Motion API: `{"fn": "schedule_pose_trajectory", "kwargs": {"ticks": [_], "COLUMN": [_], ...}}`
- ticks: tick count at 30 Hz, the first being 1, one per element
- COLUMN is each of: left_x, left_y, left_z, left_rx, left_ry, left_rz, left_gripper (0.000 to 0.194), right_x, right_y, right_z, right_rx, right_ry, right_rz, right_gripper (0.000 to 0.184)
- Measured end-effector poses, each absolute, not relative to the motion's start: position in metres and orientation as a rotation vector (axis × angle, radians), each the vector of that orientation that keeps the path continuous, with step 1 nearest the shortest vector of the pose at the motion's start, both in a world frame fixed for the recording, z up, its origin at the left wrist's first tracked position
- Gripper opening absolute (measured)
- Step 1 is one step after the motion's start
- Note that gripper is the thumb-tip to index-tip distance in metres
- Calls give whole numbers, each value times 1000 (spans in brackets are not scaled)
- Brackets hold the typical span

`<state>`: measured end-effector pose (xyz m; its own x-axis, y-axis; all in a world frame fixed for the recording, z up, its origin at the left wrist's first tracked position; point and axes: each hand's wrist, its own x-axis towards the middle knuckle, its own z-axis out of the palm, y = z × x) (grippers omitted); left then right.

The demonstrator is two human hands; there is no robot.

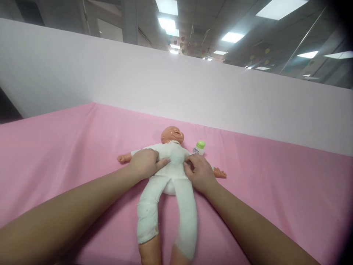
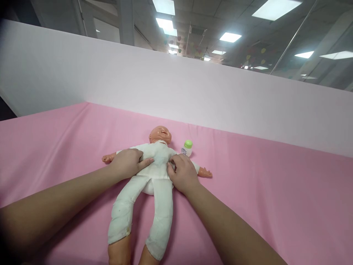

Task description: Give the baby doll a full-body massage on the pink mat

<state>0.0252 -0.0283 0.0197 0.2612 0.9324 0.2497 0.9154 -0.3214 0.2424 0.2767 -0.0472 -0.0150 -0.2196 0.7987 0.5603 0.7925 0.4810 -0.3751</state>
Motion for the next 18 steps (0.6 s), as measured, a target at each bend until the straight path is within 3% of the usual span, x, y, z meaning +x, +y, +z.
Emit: {"fn": "schedule_pose_trajectory", "kwargs": {"ticks": [6, 12, 14, 18], "left_x": [24, 17, 17, 19], "left_y": [-22, -11, -11, -15], "left_z": [14, 10, 12, 16], "left_rx": [2765, 2497, 2447, 2406], "left_ry": [1713, 1233, 1210, 1258], "left_rz": [746, 771, 777, 836], "left_gripper": [53, 48, 40, 44], "right_x": [274, 265, 263, 265], "right_y": [-55, -70, -73, -73], "right_z": [-18, -15, -12, -8], "right_rx": [-1175, -1149, -1122, -1072], "right_ry": [-2084, -2183, -2191, -2171], "right_rz": [107, 107, 96, 179], "right_gripper": [48, 48, 47, 41]}}
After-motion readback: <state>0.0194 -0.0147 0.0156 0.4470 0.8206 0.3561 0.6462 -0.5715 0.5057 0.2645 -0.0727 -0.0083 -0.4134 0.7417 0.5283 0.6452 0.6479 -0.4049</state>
